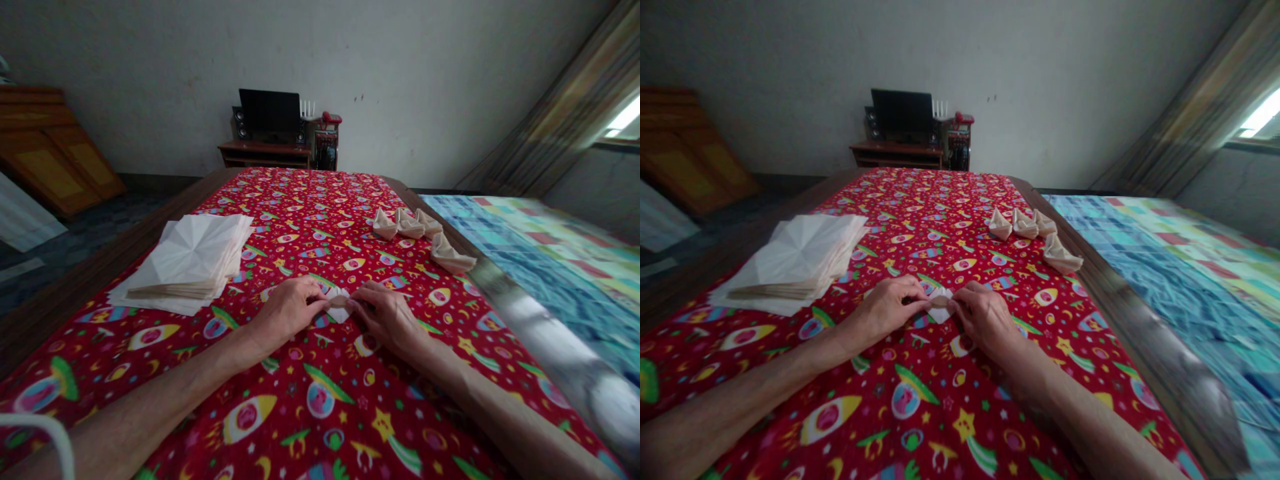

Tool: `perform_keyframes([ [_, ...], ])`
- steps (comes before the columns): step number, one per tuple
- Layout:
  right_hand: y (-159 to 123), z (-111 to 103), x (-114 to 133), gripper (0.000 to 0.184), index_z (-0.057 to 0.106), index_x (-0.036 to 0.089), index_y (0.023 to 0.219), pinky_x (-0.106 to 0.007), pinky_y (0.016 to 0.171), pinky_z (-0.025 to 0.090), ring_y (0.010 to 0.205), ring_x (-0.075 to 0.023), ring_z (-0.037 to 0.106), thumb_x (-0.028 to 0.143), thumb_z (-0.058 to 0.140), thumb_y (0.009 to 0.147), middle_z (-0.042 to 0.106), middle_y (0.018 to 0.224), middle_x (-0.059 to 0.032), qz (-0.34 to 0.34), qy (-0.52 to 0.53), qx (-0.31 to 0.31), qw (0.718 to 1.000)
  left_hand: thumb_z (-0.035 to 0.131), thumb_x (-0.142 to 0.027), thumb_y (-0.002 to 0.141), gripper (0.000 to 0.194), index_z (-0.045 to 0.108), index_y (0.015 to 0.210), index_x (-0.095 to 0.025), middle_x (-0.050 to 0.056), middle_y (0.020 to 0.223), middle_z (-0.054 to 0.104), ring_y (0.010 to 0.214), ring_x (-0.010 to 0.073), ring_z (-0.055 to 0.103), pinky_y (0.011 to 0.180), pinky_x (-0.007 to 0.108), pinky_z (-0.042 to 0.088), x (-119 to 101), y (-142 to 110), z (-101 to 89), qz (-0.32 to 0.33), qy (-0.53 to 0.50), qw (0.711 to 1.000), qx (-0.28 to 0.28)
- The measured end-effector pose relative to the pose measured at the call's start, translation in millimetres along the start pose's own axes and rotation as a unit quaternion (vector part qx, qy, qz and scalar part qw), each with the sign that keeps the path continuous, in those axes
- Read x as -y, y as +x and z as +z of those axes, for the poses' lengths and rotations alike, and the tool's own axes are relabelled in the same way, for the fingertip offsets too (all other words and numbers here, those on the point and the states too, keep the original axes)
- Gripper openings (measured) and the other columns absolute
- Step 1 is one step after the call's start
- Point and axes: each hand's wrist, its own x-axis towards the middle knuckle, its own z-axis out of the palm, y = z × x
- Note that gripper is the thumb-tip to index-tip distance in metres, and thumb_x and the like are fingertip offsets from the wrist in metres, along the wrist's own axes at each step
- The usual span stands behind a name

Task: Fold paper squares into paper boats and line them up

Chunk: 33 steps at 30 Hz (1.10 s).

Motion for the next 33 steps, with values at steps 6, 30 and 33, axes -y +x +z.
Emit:
perform_keyframes([
  [6, -2, 1, 1, 0.022, 0.061, 0.017, 0.077, -0.024, 0.059, 0.037, 0.065, -0.0129, 0.053, 0.027, 0.048, 0.092, 0.058, 0.074, -0.0034, 0.018, -0.011, -0.008, 1.000, 0.070, -0.016, 0.074, 0.010, 0.069, 0.065, -0.018, 0.001, 0.073, 0.065, 0.068, 0.0127, 0.060, 0.066, 0.023, 0.046, 1, 0, 1.0, 0.005, -0.036, 0.999, -0.007],
  [30, 1, 0, 0, 0.017, 0.064, 0.017, 0.081, -0.023, 0.062, 0.039, 0.068, -0.0138, 0.056, 0.023, 0.052, 0.090, 0.061, 0.076, -0.0034, 0.036, 0.019, 0.014, 0.999, 0.068, -0.019, 0.077, 0.014, 0.067, 0.064, -0.016, -0.001, 0.072, 0.055, 0.062, 0.0084, 0.052, 0.058, 0.020, 0.040, 5, -3, 9.4, 0.011, -0.032, 0.998, -0.045],
  [33, 1, 1, 0, 0.015, 0.062, 0.018, 0.081, -0.024, 0.062, 0.038, 0.068, -0.0136, 0.056, 0.024, 0.052, 0.090, 0.061, 0.076, -0.0025, 0.032, 0.008, 0.003, 0.999, 0.068, -0.021, 0.078, 0.017, 0.063, 0.062, -0.014, -0.001, 0.074, 0.053, 0.062, 0.0087, 0.051, 0.059, 0.021, 0.040, 5, -2, 8.5, 0.002, -0.018, 0.999, -0.036],
])
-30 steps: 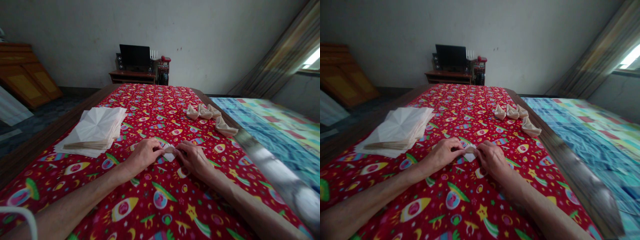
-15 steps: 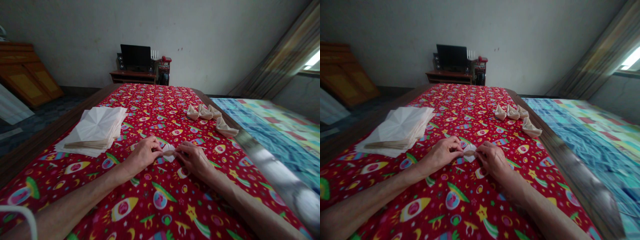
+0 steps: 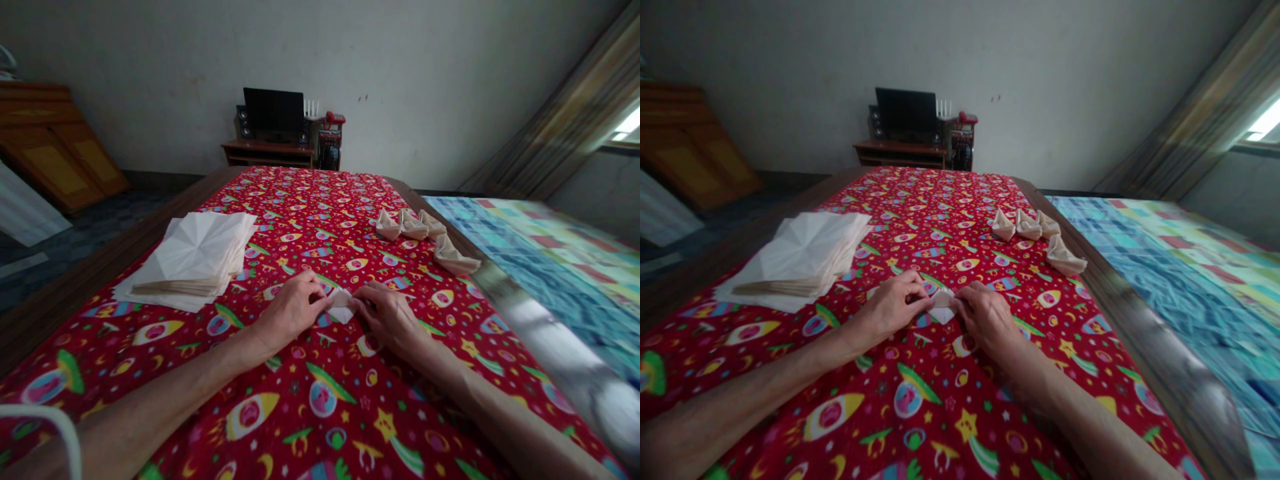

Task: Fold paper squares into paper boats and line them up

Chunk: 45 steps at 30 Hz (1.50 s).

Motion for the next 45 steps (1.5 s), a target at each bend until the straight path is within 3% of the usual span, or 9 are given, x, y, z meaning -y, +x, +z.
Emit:
perform_keyframes([
  [5, 2, 3, -3, 0.015, 0.058, 0.017, 0.077, -0.024, 0.060, 0.035, 0.064, -0.0128, 0.053, 0.026, 0.055, 0.089, 0.059, 0.071, -0.0012, -0.001, -0.027, -0.022, 0.999, 0.067, -0.021, 0.079, 0.020, 0.058, 0.062, -0.015, -0.001, 0.078, 0.052, 0.068, 0.0101, 0.052, 0.065, 0.022, 0.042, -7, 2, -4.9, -0.001, 0.047, 0.999, 0.024],
  [13, 8, 0, -8, 0.020, 0.056, 0.017, 0.073, -0.023, 0.056, 0.031, 0.058, -0.0113, 0.048, 0.030, 0.058, 0.087, 0.057, 0.066, -0.0003, 0.001, -0.062, 0.007, 0.998, 0.065, -0.022, 0.081, 0.022, 0.054, 0.064, -0.015, 0.000, 0.080, 0.051, 0.073, 0.0127, 0.054, 0.067, 0.023, 0.043, -11, 6, -7.8, -0.023, 0.084, 0.994, 0.062],
  [19, 11, -3, -8, 0.020, 0.055, 0.017, 0.070, -0.023, 0.054, 0.029, 0.058, -0.0116, 0.048, 0.028, 0.058, 0.087, 0.057, 0.065, -0.0008, 0.021, -0.083, 0.039, 0.996, 0.066, -0.022, 0.080, 0.020, 0.055, 0.065, -0.016, -0.001, 0.079, 0.051, 0.071, 0.0127, 0.053, 0.065, 0.023, 0.042, -9, 5, -8.1, -0.018, 0.087, 0.994, 0.059],
  [27, 17, -2, -3, 0.028, 0.058, 0.018, 0.074, -0.023, 0.055, 0.028, 0.060, -0.0125, 0.050, 0.043, 0.057, 0.086, 0.060, 0.069, -0.0012, 0.042, -0.094, 0.039, 0.994, 0.071, -0.030, 0.076, 0.029, 0.052, 0.059, -0.016, -0.002, 0.074, 0.047, 0.068, 0.0118, 0.050, 0.062, 0.023, 0.039, -13, 11, -8.5, -0.023, 0.066, 0.995, 0.072],
  [33, 18, -6, -5, 0.019, 0.059, 0.017, 0.074, -0.023, 0.054, 0.028, 0.059, -0.0116, 0.049, 0.034, 0.062, 0.083, 0.060, 0.068, -0.0005, 0.060, -0.085, 0.070, 0.992, 0.071, -0.028, 0.076, 0.028, 0.053, 0.059, -0.016, -0.003, 0.073, 0.048, 0.064, 0.0106, 0.049, 0.059, 0.023, 0.038, -13, 13, -10.5, -0.042, 0.063, 0.993, 0.086],
  [38, 8, -3, -7, 0.017, 0.057, 0.017, 0.074, -0.023, 0.055, 0.031, 0.059, -0.0116, 0.050, 0.029, 0.057, 0.086, 0.059, 0.068, -0.0004, 0.029, -0.035, 0.024, 0.999, 0.060, -0.033, 0.084, 0.020, 0.058, 0.072, -0.017, -0.001, 0.077, 0.050, 0.068, 0.0117, 0.051, 0.064, 0.023, 0.042, -3, 6, -8.5, -0.004, 0.030, 0.998, 0.049],
  [42, 2, -1, -4, 0.018, 0.056, 0.018, 0.075, -0.023, 0.057, 0.036, 0.063, -0.0120, 0.050, 0.029, 0.052, 0.089, 0.058, 0.073, -0.0019, -0.037, 0.010, -0.031, 0.999, 0.031, -0.034, 0.097, 0.039, 0.060, 0.079, -0.017, 0.002, 0.081, 0.054, 0.076, 0.0141, 0.055, 0.073, 0.026, 0.042, -4, 6, -14.5, -0.005, 0.020, 0.999, 0.045],
  [45, 1, -2, -3, 0.019, 0.056, 0.018, 0.077, -0.024, 0.061, 0.039, 0.067, -0.0134, 0.052, 0.029, 0.049, 0.092, 0.058, 0.076, -0.0041, -0.085, -0.009, -0.067, 0.994, 0.031, -0.037, 0.097, 0.044, 0.059, 0.070, -0.017, 0.001, 0.071, 0.055, 0.070, 0.0145, 0.055, 0.067, 0.026, 0.040, -5, 11, -20.1, -0.011, 0.024, 0.997, 0.071],
])
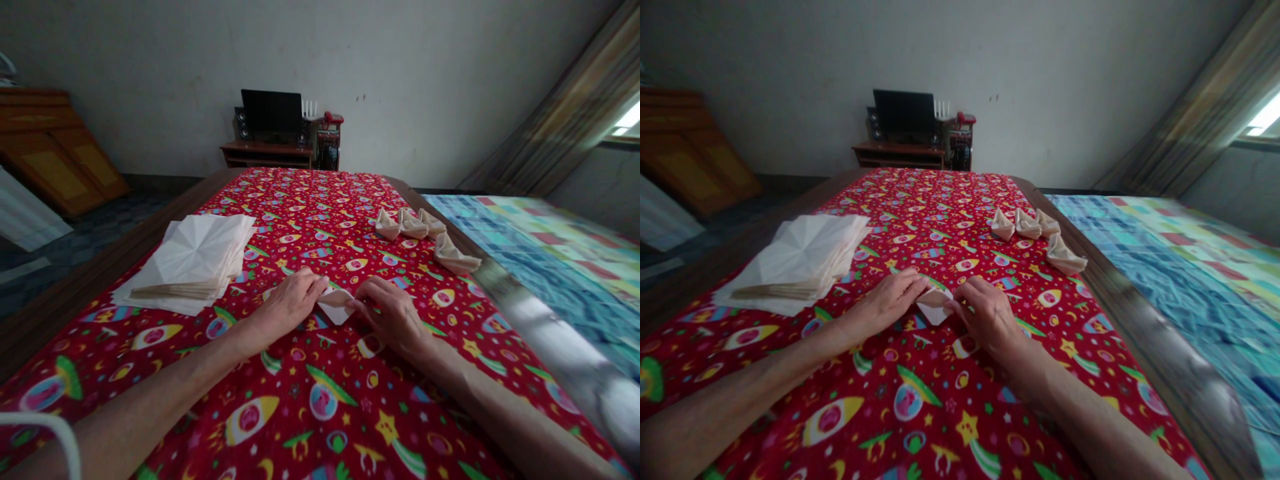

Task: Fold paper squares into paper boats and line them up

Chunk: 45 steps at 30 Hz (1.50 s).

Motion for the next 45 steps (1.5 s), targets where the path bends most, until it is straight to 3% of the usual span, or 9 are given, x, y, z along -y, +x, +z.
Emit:
perform_keyframes([
  [3, 0, -2, 0, 0.021, 0.057, 0.018, 0.078, -0.026, 0.066, 0.041, 0.073, -0.0155, 0.053, 0.029, 0.047, 0.093, 0.060, 0.079, -0.0062, -0.054, -0.039, -0.020, 0.998, 0.038, -0.044, 0.093, 0.043, 0.062, 0.069, -0.017, -0.002, 0.060, 0.056, 0.059, 0.0129, 0.052, 0.059, 0.024, 0.038, 3, 4, -2.8, -0.019, -0.043, 0.998, 0.052],
  [8, -1, -4, 2, 0.019, 0.058, 0.019, 0.080, -0.027, 0.067, 0.042, 0.075, -0.0158, 0.054, 0.031, 0.049, 0.092, 0.061, 0.081, -0.0057, -0.087, -0.022, -0.012, 0.996, 0.057, -0.044, 0.081, 0.028, 0.069, 0.084, -0.019, -0.002, 0.072, 0.067, 0.065, 0.0137, 0.059, 0.057, 0.021, 0.041, 5, 3, -2.7, -0.068, -0.149, 0.984, 0.071],
  [14, 4, -8, 9, 0.026, 0.058, 0.019, 0.103, -0.026, 0.067, 0.044, 0.073, -0.0147, 0.056, 0.039, 0.058, 0.087, 0.062, 0.083, -0.0030, 0.061, 0.124, -0.059, 0.989, 0.065, -0.028, 0.078, 0.013, 0.069, 0.074, -0.016, -0.001, 0.070, 0.067, 0.063, 0.0117, 0.058, 0.058, 0.021, 0.042, -20, 0, -8.9, -0.030, -0.138, 0.990, -0.006],
  [18, 8, -9, 13, 0.025, 0.063, 0.019, 0.075, -0.024, 0.058, 0.042, 0.064, -0.0133, 0.055, 0.040, 0.057, 0.086, 0.061, 0.069, -0.0012, 0.096, 0.206, 0.003, 0.974, 0.067, -0.020, 0.077, 0.005, 0.069, 0.073, -0.018, -0.001, 0.072, 0.067, 0.066, 0.0116, 0.059, 0.062, 0.021, 0.044, -33, -1, -9.2, 0.045, -0.116, 0.991, -0.055],
  [21, 9, -6, 12, 0.028, 0.063, 0.018, 0.068, -0.025, 0.060, 0.042, 0.065, -0.0138, 0.055, 0.039, 0.056, 0.086, 0.061, 0.068, -0.0020, 0.111, 0.221, -0.032, 0.968, 0.067, -0.020, 0.077, 0.006, 0.069, 0.072, -0.018, 0.000, 0.072, 0.066, 0.067, 0.0124, 0.059, 0.061, 0.022, 0.044, -34, -2, -9.9, 0.050, -0.124, 0.988, -0.076],
  [27, 9, -4, 1, 0.031, 0.066, 0.018, 0.069, -0.025, 0.058, 0.043, 0.065, -0.0150, 0.055, 0.045, 0.060, 0.081, 0.061, 0.069, -0.0029, 0.181, 0.268, -0.088, 0.942, 0.063, -0.024, 0.079, 0.013, 0.066, 0.068, -0.017, 0.000, 0.070, 0.063, 0.066, 0.0126, 0.057, 0.062, 0.023, 0.043, -24, -1, -14.5, 0.037, -0.095, 0.987, -0.122],
  [35, 9, -9, -6, 0.031, 0.065, 0.016, 0.074, -0.024, 0.050, 0.040, 0.056, -0.0130, 0.052, 0.047, 0.062, 0.076, 0.061, 0.064, -0.0018, 0.264, 0.274, -0.085, 0.921, 0.054, -0.031, 0.081, 0.017, 0.060, 0.076, -0.016, 0.002, 0.075, 0.065, 0.071, 0.0148, 0.060, 0.068, 0.025, 0.046, 9, 5, -14.1, 0.005, -0.059, 0.988, -0.145],
  [39, 8, -7, -10, 0.030, 0.063, 0.016, 0.074, -0.022, 0.044, 0.036, 0.050, -0.0117, 0.049, 0.046, 0.058, 0.078, 0.059, 0.059, -0.0001, 0.279, 0.224, -0.068, 0.931, 0.051, -0.029, 0.082, 0.017, 0.058, 0.074, -0.017, 0.002, 0.074, 0.064, 0.069, 0.0150, 0.059, 0.067, 0.025, 0.045, 13, 5, -15.8, -0.001, -0.024, 0.992, -0.121],
  [45, 8, -4, -17, 0.027, 0.060, 0.018, 0.067, -0.023, 0.048, 0.038, 0.053, -0.0134, 0.053, 0.040, 0.053, 0.081, 0.060, 0.058, -0.0007, 0.263, 0.139, -0.021, 0.954, 0.050, -0.020, 0.081, 0.014, 0.055, 0.068, -0.017, 0.003, 0.076, 0.059, 0.075, 0.0157, 0.057, 0.072, 0.027, 0.045, 21, 4, -10.4, 0.041, 0.034, 0.995, -0.090],
])
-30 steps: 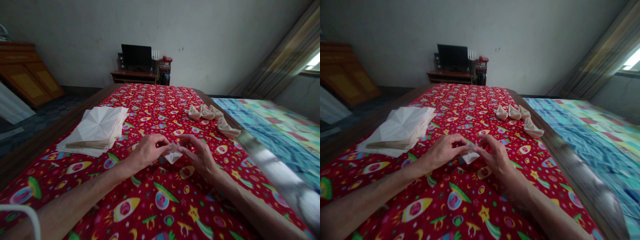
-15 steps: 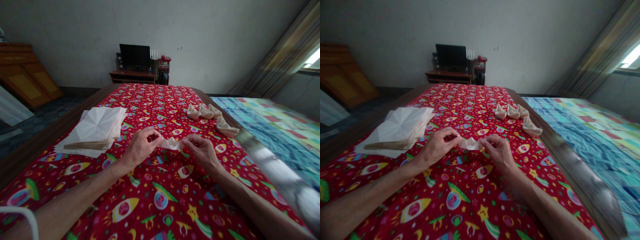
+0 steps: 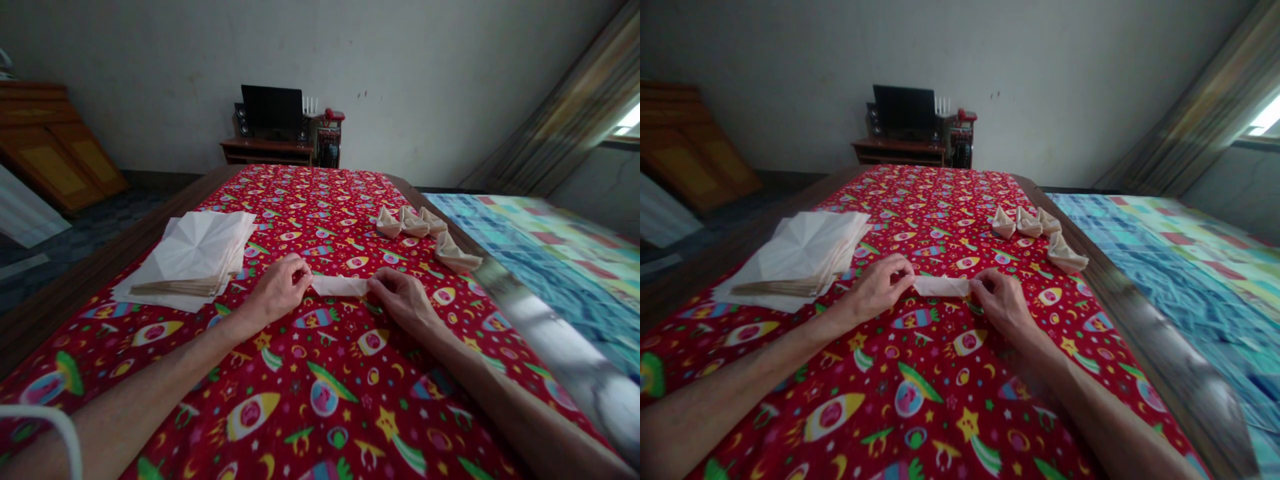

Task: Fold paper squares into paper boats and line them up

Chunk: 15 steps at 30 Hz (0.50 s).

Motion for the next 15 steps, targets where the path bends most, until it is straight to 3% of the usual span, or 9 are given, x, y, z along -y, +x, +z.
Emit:
perform_keyframes([
  [5, 1, 1, -3, 0.021, 0.062, 0.019, 0.068, -0.024, 0.052, 0.037, 0.056, -0.0139, 0.054, 0.033, 0.052, 0.080, 0.062, 0.061, -0.0009, -0.028, -0.110, 0.006, 0.994, 0.057, -0.021, 0.079, 0.013, 0.058, 0.067, -0.018, 0.004, 0.083, 0.059, 0.084, 0.0190, 0.057, 0.076, 0.030, 0.047, 2, -6, 8.7, -0.009, 0.075, 0.997, 0.018],
  [7, 1, 2, -3, 0.020, 0.062, 0.019, 0.070, -0.024, 0.053, 0.036, 0.056, -0.0142, 0.055, 0.033, 0.052, 0.079, 0.062, 0.062, -0.0010, -0.033, -0.132, 0.003, 0.991, 0.058, -0.020, 0.080, 0.010, 0.063, 0.088, -0.017, 0.007, 0.101, 0.061, 0.098, 0.0229, 0.056, 0.086, 0.035, 0.046, -4, -8, 9.0, 0.007, 0.104, 0.995, 0.001],
  [9, 1, 3, -2, 0.020, 0.063, 0.019, 0.071, -0.024, 0.053, 0.036, 0.056, -0.0144, 0.055, 0.033, 0.052, 0.079, 0.062, 0.062, -0.0011, -0.033, -0.147, 0.002, 0.989, 0.052, -0.012, 0.083, 0.033, 0.057, 0.115, -0.018, 0.008, 0.125, 0.055, 0.118, 0.0243, 0.048, 0.099, 0.040, 0.039, -12, -10, 8.6, 0.068, 0.119, 0.991, 0.004],
  [12, 1, 4, -1, 0.020, 0.063, 0.018, 0.071, -0.024, 0.053, 0.035, 0.056, -0.0142, 0.055, 0.033, 0.051, 0.079, 0.062, 0.061, -0.0011, -0.030, -0.164, -0.003, 0.986, 0.039, -0.003, 0.086, 0.048, 0.048, 0.130, -0.020, 0.004, 0.141, 0.046, 0.135, 0.0214, 0.032, 0.112, 0.043, 0.024, -23, -15, 10.8, 0.183, 0.126, 0.971, 0.083],
  [15, 1, 4, 0, 0.020, 0.064, 0.018, 0.072, -0.024, 0.053, 0.035, 0.056, -0.0141, 0.055, 0.032, 0.052, 0.080, 0.062, 0.061, -0.0010, -0.028, -0.177, -0.002, 0.984, 0.038, -0.004, 0.085, 0.051, 0.043, 0.134, -0.016, 0.006, 0.142, 0.044, 0.138, 0.0209, 0.028, 0.115, 0.043, 0.019, -30, -21, 16.0, 0.214, 0.126, 0.957, 0.147],
])
